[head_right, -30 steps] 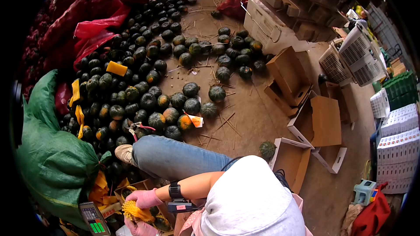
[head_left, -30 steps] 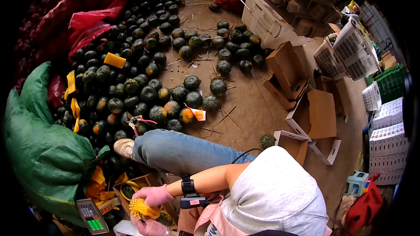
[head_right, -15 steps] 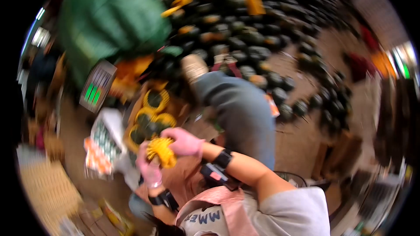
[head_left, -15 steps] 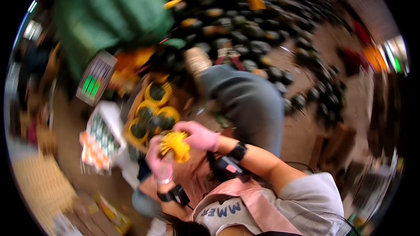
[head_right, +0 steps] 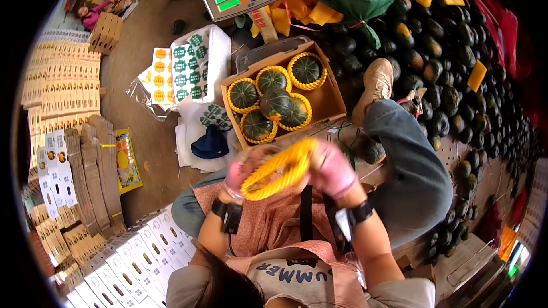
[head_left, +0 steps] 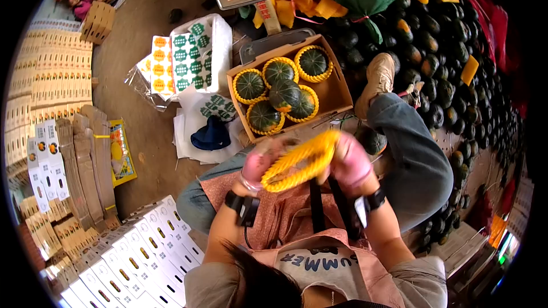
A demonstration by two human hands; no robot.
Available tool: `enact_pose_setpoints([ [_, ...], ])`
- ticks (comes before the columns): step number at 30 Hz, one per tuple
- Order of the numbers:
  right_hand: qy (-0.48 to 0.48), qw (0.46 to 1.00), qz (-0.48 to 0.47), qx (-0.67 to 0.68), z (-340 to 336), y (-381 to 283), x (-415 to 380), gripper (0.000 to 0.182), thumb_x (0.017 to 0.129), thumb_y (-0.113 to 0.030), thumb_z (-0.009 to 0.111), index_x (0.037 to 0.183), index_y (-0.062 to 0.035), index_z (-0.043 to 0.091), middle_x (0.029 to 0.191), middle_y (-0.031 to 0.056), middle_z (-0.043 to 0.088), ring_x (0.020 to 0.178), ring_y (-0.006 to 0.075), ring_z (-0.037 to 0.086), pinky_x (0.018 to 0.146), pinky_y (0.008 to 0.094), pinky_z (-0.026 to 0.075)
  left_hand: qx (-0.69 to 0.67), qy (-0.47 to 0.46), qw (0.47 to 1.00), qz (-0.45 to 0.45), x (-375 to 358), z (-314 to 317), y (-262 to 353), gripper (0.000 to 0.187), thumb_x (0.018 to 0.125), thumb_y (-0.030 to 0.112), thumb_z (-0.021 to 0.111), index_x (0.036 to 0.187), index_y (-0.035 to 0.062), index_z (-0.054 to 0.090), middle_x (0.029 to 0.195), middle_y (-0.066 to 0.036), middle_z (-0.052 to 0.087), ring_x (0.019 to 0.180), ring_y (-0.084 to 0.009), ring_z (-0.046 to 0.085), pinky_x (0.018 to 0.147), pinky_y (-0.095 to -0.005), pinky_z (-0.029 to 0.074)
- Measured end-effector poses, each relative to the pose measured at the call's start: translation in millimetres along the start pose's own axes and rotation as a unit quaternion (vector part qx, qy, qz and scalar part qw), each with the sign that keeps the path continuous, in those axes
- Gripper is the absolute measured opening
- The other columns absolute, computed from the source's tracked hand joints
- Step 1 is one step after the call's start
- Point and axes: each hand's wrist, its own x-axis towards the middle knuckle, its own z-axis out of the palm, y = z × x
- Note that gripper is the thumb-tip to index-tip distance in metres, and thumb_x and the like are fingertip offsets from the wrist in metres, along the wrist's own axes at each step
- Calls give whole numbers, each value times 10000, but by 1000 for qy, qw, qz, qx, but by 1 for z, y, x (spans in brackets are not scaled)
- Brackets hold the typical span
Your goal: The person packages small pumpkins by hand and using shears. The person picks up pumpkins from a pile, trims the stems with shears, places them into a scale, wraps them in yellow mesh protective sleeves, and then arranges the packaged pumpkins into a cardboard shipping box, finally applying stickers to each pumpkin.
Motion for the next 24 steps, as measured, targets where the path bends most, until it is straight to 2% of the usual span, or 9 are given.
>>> enact_pose_setpoints([
  [1,17,997,-24,71,-5,-26,20,300,932,-292,552,1058,-22,579,889,14,636,693,84,572,584,203,463,165,129,978,13,7,-15,3,405,909,278,527,1211,9,532,1059,-112,640,891,-188,620,740,-281,520],
  [2,73,997,-9,33,-11,-29,42,281,934,-276,549,1040,-18,579,866,18,630,690,83,570,572,209,455,529,76,839,101,17,-68,11,397,916,270,544,1226,22,537,1005,-74,648,829,-146,607,687,-243,505],
  [3,128,992,3,-5,-19,-26,66,262,936,-260,545,1022,-15,579,843,21,623,687,83,568,560,216,447,438,164,883,36,23,-26,27,306,910,208,571,1158,29,577,910,-22,627,752,-104,562,648,-231,474],
  [4,150,968,-5,-203,-30,-25,88,237,933,-240,536,1001,-17,578,825,60,621,686,145,584,567,269,460,483,194,846,114,38,-51,42,259,908,195,580,1110,33,588,869,-6,603,735,-89,531,643,-227,455],
  [7,157,725,-179,-646,-50,-14,142,177,908,-191,535,934,-20,570,799,203,592,744,362,576,661,431,468,498,273,748,344,74,-93,69,175,917,193,575,1001,40,584,798,17,549,699,-57,454,635,-209,401],
  [9,179,731,-118,-648,-56,-6,164,144,892,-170,536,965,-47,553,848,255,570,824,441,529,743,476,443,586,355,646,337,91,-88,71,203,940,199,531,1056,34,548,889,-2,551,813,-96,470,739,-251,416],
  [15,188,843,-126,-488,-97,18,155,204,924,-177,524,1075,-45,485,915,213,582,868,383,555,766,388,456,521,322,720,326,109,-96,52,250,972,257,475,1102,46,506,981,-23,530,893,-107,452,826,-254,396],
  [20,269,787,-228,-507,-107,27,147,162,915,-144,546,1012,-15,526,794,194,548,706,303,557,668,336,465,583,290,652,387,121,-100,47,167,934,170,534,1012,24,523,873,-27,517,802,-106,459,739,-261,423],
  [24,310,814,-223,-437,-124,31,155,152,899,-149,584,943,-9,547,758,130,551,686,202,507,666,300,452,585,302,640,397,134,-100,55,130,919,144,556,900,15,552,761,-6,517,718,-96,454,654,-260,421],
])
